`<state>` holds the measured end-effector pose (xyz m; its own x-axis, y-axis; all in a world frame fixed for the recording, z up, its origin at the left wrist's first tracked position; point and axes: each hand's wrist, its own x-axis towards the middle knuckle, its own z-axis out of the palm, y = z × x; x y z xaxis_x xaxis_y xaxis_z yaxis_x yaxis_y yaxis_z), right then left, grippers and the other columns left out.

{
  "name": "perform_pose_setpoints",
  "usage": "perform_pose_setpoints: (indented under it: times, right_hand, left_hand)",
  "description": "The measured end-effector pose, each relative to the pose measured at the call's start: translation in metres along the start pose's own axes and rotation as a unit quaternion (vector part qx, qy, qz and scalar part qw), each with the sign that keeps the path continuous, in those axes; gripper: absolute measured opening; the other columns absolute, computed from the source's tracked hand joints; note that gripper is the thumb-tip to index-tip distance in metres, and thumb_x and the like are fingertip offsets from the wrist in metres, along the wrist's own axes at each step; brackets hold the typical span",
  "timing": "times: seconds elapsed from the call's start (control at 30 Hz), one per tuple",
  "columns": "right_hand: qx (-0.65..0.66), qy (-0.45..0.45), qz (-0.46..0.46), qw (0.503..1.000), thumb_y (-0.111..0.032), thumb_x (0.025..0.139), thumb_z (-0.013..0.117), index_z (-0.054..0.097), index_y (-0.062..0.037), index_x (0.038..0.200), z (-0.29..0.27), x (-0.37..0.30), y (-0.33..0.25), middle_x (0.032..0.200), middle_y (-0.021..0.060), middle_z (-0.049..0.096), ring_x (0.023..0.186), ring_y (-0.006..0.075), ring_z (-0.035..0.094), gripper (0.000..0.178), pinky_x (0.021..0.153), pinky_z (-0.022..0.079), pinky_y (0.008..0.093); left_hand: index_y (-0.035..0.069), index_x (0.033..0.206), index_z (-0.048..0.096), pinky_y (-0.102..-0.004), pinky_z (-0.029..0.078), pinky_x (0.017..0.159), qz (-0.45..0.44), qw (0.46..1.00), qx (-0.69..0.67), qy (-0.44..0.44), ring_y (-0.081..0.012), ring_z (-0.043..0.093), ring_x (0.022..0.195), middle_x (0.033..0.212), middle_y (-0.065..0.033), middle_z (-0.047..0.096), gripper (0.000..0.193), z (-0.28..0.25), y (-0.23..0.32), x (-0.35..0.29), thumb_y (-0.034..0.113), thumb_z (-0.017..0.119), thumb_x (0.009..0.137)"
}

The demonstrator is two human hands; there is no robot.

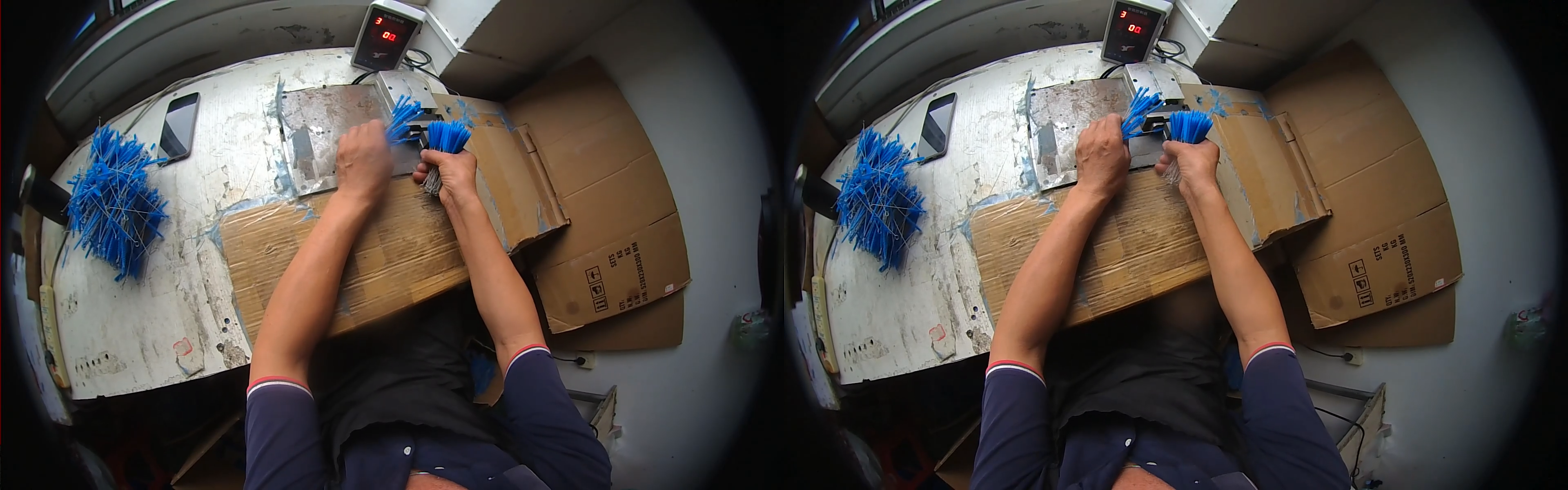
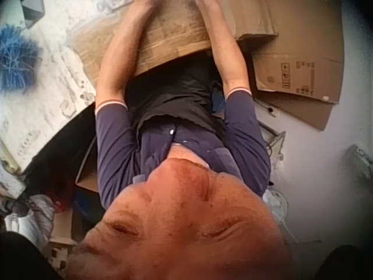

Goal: Manually assemble and secure blue brush-like components using a small workbench fixture.

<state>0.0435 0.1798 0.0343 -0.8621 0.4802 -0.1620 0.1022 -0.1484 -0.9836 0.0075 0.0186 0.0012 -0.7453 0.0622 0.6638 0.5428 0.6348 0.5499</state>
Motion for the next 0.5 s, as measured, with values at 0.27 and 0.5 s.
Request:
perform_pose_setpoints:
  times: [0.27,0.5]
  right_hand:
    - [0.105,-0.027,0.053,0.993,0.003,0.078,0.074,0.066,0.0045,0.09,-0.017,-0.009,-0.002,0.076,0.0131,0.067,0.064,0.0249,0.069,0.014,0.058,0.065,0.0415]
    - [0.111,-0.062,0.049,0.991,0.001,0.08,0.074,0.068,0.0029,0.092,-0.022,-0.012,0.001,0.079,0.0123,0.067,0.067,0.0239,0.069,0.014,0.064,0.064,0.0432]
  left_hand:
    - [0.005,0.093,0.056,-0.0501,0.051,0.075,0.009,0.998,-0.016,-0.061,-0.0381,0.064,0.083,0.084,-0.0176,0.064,0.007,-0.001,-0.001,-0.002,0.003,0.056,0.086]
    - [0.005,0.094,0.056,-0.0476,0.052,0.074,0.02,0.998,-0.012,-0.06,-0.0355,0.066,0.082,0.083,-0.0161,0.065,0.013,0.0,-0.001,-0.002,0.0,0.06,0.082]
